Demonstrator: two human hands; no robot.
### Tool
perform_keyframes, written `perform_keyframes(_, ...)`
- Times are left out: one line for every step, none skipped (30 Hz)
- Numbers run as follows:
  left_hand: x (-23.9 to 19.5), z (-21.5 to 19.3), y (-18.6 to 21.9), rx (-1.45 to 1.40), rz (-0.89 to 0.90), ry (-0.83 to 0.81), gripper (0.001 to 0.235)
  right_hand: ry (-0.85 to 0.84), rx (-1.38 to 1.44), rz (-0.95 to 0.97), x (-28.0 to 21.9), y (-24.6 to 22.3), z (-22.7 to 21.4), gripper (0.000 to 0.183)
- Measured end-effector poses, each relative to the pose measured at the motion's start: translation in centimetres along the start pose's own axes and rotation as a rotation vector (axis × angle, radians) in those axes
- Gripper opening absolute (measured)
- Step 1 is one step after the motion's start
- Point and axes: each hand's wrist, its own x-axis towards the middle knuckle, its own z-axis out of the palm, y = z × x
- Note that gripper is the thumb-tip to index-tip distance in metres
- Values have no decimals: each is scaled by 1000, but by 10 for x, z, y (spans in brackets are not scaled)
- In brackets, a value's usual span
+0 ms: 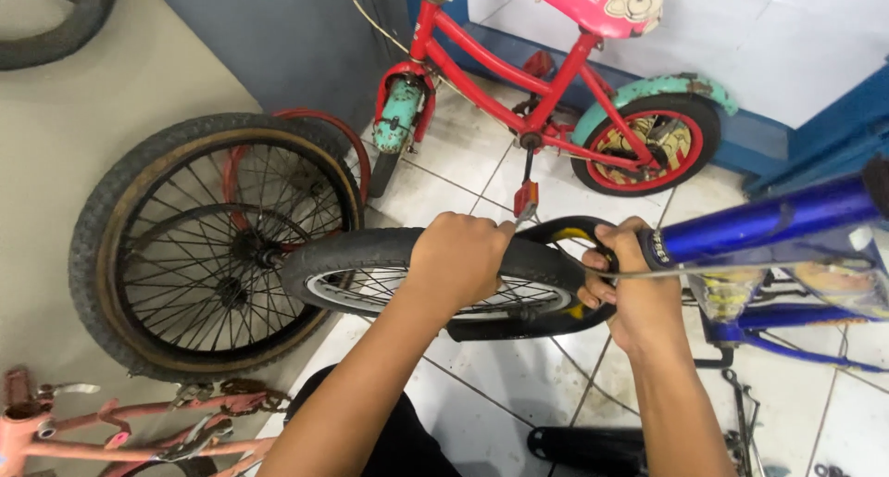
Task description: The person removes the handlebars from a blue bicycle frame and sets them aside. They then pick up a bicycle wheel and use a tire lever to pry the tire off the rim, working around the circumference to detach it.
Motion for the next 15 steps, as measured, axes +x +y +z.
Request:
perform_keyframes(-1,-2,0,3,5,-17,47,1,5,1,1,1,0,23)
perform_keyframes(-2,2,1,-1,8,-25,47,6,4,9,0,1,1,23)
perform_keyframes(-4,5,2,1,3,-25,47,7,0,-5,-2,0,2,23)
perform_keyframes(-3,6,0,10,-5,-15,48,0,-2,-29,0,-3,6,23)
perform_keyframes(-4,8,1,12,-6,-12,48,-2,-1,-32,0,-1,4,23)
perform_keyframes(-3,9,0,3,-8,-1,48,-3,-12,-32,4,-1,4,22)
perform_keyframes(-2,11,0,-6,-10,10,47,-3,-23,-33,7,0,4,22)
perform_keyframes(-1,12,-3,-15,-18,2,47,-7,-29,-21,9,0,5,22)
perform_keyframes(0,15,-7,-15,-32,10,49,-21,-49,-51,11,1,5,23)
perform_keyframes(3,17,-10,-13,-41,17,50,-30,-65,-82,13,2,5,24)
perform_keyframes(2,17,-8,-20,-43,9,50,-29,-70,-72,11,3,5,24)
perform_keyframes(3,15,-9,14,-49,35,49,-27,-58,-76,11,2,6,23)
perform_keyframes(5,13,-10,49,-54,61,48,-26,-46,-80,12,1,9,22)
perform_keyframes(5,14,-11,47,-57,58,48,-27,-48,-77,12,2,8,22)
perform_keyframes(5,15,-11,58,-47,52,48,-23,-39,-82,12,3,8,22)
